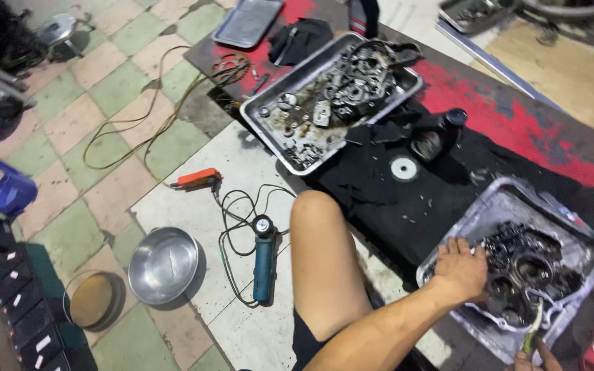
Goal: The person uses a power tool to clean a disassembled engine casing, then scrubs the interior with a toothbrush and applies liquid from a bottle. The person wipes the parts with a cloth and places a small component into the casing.
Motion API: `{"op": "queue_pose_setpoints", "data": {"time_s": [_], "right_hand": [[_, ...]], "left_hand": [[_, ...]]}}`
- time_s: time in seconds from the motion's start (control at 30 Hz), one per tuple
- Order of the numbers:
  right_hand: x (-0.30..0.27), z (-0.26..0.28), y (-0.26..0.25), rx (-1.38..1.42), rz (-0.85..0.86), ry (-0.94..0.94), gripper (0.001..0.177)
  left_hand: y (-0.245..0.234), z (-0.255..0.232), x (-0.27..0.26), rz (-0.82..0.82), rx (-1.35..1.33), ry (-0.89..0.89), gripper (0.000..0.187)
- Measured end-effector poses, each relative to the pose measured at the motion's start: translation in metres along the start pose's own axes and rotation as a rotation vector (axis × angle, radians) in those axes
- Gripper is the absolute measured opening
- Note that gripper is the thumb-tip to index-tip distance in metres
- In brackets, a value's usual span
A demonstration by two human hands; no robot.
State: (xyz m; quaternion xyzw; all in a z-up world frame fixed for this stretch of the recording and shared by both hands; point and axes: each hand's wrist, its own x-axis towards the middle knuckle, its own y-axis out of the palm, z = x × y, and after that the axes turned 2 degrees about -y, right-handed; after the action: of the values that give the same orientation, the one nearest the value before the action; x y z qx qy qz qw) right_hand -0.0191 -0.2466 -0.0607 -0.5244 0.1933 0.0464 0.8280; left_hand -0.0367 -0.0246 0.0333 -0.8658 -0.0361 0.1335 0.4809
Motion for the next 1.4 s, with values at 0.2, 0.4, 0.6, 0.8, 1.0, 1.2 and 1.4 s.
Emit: {"op": "queue_pose_setpoints", "data": {"time_s": [0.2,0.4,0.6,0.8,1.0,1.2,1.4], "right_hand": [[0.008,0.1,0.024,0.246,0.081,-0.2,0.043],[-0.007,0.193,0.059,0.574,0.173,-0.363,0.043],[0.035,0.252,0.122,0.515,-0.03,-0.369,0.049],[0.053,0.262,0.136,0.285,-0.347,-0.695,0.073],[0.082,0.264,0.118,0.357,-0.179,-0.356,0.056],[-0.013,0.24,0.05,0.482,-0.017,-0.4,0.041],[-0.125,0.231,-0.087,0.565,0.336,-0.433,0.039]], "left_hand": [[-0.097,0.016,-0.003,-0.132,-0.069,-0.003,0.069],[-0.23,0.101,-0.067,-0.321,-0.257,-0.004,0.061],[-0.276,0.392,0.004,-0.949,-0.88,-0.483,0.03],[-0.282,0.665,0.112,-1.153,-0.732,-1.108,0.037],[-0.266,0.726,0.161,-1.121,-1.351,-0.984,0.038],[-0.326,0.68,0.093,-1.314,-0.568,-0.533,0.027],[-0.359,0.379,0.005,-0.583,-1.068,0.109,0.012]]}}
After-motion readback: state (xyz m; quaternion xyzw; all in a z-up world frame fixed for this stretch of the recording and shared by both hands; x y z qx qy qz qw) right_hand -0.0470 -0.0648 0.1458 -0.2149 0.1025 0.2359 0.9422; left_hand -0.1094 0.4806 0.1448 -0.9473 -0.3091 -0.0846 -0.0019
